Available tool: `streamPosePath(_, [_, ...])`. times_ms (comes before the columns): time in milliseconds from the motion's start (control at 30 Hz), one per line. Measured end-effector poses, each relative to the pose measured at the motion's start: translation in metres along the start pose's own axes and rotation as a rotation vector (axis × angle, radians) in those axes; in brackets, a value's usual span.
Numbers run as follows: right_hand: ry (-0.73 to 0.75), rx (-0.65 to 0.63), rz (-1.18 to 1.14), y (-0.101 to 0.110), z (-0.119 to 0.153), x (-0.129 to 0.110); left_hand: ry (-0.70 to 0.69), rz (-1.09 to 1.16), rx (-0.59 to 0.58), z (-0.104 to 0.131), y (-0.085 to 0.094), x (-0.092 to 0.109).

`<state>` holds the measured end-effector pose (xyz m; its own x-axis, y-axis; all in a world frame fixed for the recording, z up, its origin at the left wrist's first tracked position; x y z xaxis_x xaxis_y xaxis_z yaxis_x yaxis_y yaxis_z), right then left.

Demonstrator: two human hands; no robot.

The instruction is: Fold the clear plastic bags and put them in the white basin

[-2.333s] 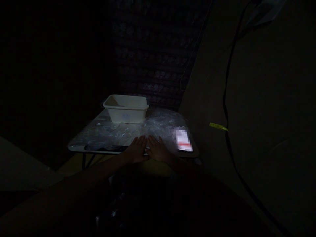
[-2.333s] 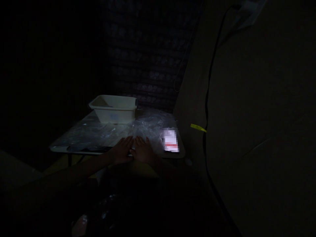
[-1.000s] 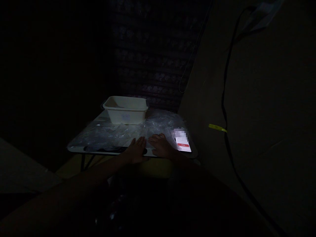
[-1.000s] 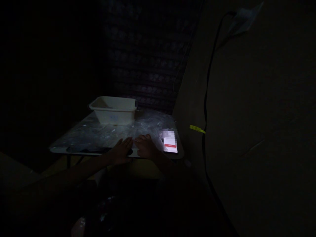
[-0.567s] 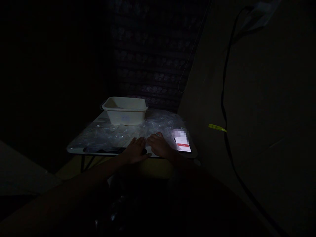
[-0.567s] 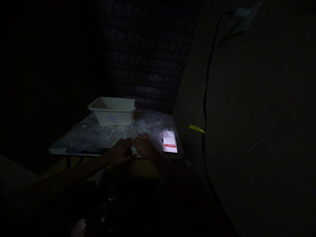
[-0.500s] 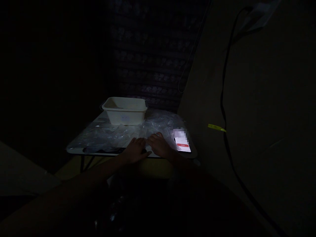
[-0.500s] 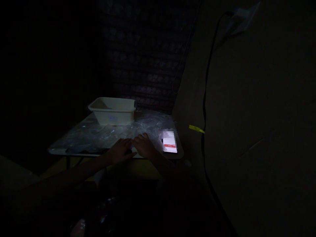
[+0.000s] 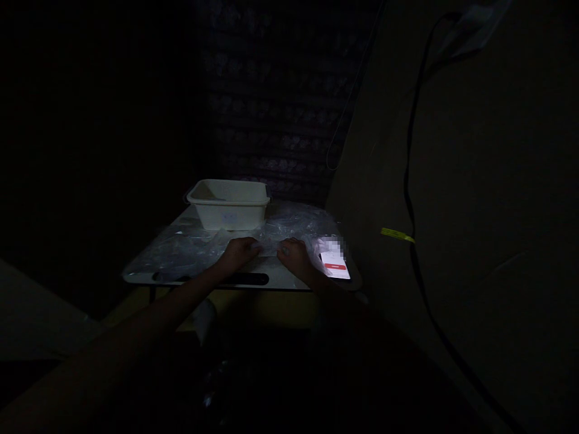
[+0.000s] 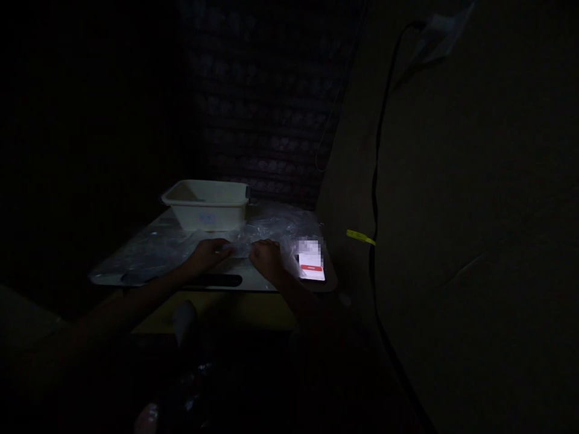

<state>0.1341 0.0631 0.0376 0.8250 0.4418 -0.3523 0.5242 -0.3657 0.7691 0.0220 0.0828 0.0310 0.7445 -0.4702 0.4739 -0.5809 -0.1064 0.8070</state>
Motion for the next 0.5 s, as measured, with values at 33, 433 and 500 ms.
streamPosePath(33, [-0.061, 0.022, -0.084, 0.002, -0.001, 0.007, 0.042, 0.057, 0.018, -0.002, 0.004, -0.005])
streamPosePath(433, [-0.252, 0.021, -0.583, 0.004, -0.004, 0.028, -0.086, -0.006, 0.032, -0.010, 0.018, -0.001])
streamPosePath(500, [-0.247, 0.026, -0.573, 0.005, -0.004, 0.029, -0.171, -0.211, 0.165, -0.015, 0.045, -0.001])
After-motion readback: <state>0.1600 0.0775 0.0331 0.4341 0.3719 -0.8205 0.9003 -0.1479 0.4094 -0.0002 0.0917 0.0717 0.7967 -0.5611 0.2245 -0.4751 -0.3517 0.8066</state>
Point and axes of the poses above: each hand's wrist, its own z-axis away from the middle knuckle, its own y-axis out of the back of the hand, x = y × z, the point moved 9 cm from there along -z, towards the middle knuckle, and after that the axes turned 3 degrees about x, right-handed, at the moved point
